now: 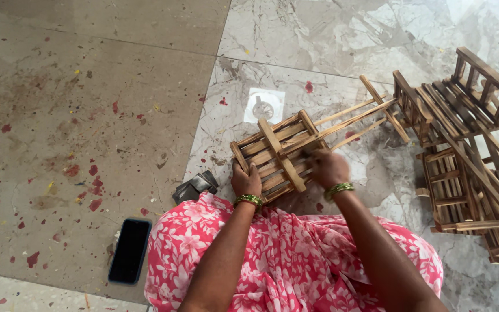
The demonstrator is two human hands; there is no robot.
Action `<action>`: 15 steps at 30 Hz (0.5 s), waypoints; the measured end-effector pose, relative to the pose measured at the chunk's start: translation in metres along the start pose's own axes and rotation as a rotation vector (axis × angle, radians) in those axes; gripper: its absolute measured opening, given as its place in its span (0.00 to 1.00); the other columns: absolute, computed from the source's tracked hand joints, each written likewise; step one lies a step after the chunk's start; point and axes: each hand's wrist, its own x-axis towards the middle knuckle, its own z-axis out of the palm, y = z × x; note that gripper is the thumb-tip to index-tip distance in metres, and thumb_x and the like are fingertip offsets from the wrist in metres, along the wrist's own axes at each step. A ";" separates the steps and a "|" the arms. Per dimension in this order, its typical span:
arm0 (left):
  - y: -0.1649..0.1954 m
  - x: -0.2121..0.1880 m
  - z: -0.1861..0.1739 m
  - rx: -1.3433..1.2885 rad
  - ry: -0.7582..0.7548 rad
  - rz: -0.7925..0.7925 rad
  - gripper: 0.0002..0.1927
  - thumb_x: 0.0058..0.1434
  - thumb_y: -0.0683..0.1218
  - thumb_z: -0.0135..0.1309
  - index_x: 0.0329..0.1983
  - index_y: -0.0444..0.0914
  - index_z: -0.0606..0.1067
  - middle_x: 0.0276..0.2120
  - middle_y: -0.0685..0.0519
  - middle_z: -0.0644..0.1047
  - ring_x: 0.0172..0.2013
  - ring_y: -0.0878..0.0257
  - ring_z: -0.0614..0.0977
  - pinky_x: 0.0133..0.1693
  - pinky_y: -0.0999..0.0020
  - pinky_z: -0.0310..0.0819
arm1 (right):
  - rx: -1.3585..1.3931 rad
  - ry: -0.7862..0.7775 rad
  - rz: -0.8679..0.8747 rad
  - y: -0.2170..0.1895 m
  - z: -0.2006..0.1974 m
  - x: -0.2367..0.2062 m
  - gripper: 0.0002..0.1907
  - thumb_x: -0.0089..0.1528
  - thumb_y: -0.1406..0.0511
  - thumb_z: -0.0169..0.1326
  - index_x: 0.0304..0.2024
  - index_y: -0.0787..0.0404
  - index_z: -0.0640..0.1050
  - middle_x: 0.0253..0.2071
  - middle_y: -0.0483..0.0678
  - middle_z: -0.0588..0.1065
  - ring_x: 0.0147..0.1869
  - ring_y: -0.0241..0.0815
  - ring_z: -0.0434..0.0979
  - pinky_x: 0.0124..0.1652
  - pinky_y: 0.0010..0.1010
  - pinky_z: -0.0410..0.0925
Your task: The person sits on the floor sanding small wooden miniature furniture pieces, including a slatted cot-like frame and small chairs, using a small sanding block. They rotate and reposition each piece to sand different sides and surfaces, then set finished pieces aside and pick up the next one.
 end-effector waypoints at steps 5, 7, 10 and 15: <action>-0.002 0.001 0.003 0.024 0.016 -0.010 0.22 0.58 0.48 0.56 0.55 0.35 0.71 0.41 0.38 0.81 0.43 0.42 0.82 0.45 0.53 0.76 | -0.104 0.041 0.091 -0.002 0.001 0.005 0.07 0.67 0.60 0.57 0.41 0.53 0.83 0.35 0.45 0.82 0.29 0.34 0.76 0.28 0.26 0.71; -0.002 0.001 0.003 0.030 0.024 0.009 0.22 0.58 0.48 0.56 0.55 0.35 0.70 0.40 0.38 0.81 0.43 0.42 0.83 0.45 0.53 0.76 | 0.066 -0.044 -0.002 -0.005 0.004 0.005 0.08 0.64 0.60 0.57 0.42 0.53 0.83 0.34 0.44 0.82 0.26 0.33 0.76 0.27 0.26 0.70; -0.001 0.001 0.003 0.045 0.022 -0.002 0.23 0.58 0.48 0.57 0.55 0.35 0.70 0.40 0.38 0.81 0.42 0.42 0.82 0.44 0.53 0.76 | 0.035 -0.101 0.074 -0.011 0.008 0.003 0.09 0.63 0.59 0.58 0.43 0.52 0.83 0.33 0.45 0.82 0.25 0.33 0.75 0.28 0.27 0.69; 0.005 -0.001 0.000 0.068 -0.006 -0.077 0.21 0.59 0.49 0.56 0.53 0.35 0.71 0.40 0.39 0.81 0.42 0.42 0.83 0.44 0.53 0.76 | 0.079 -0.103 0.163 -0.011 0.010 0.004 0.12 0.63 0.57 0.56 0.47 0.50 0.82 0.34 0.42 0.83 0.22 0.36 0.73 0.25 0.30 0.69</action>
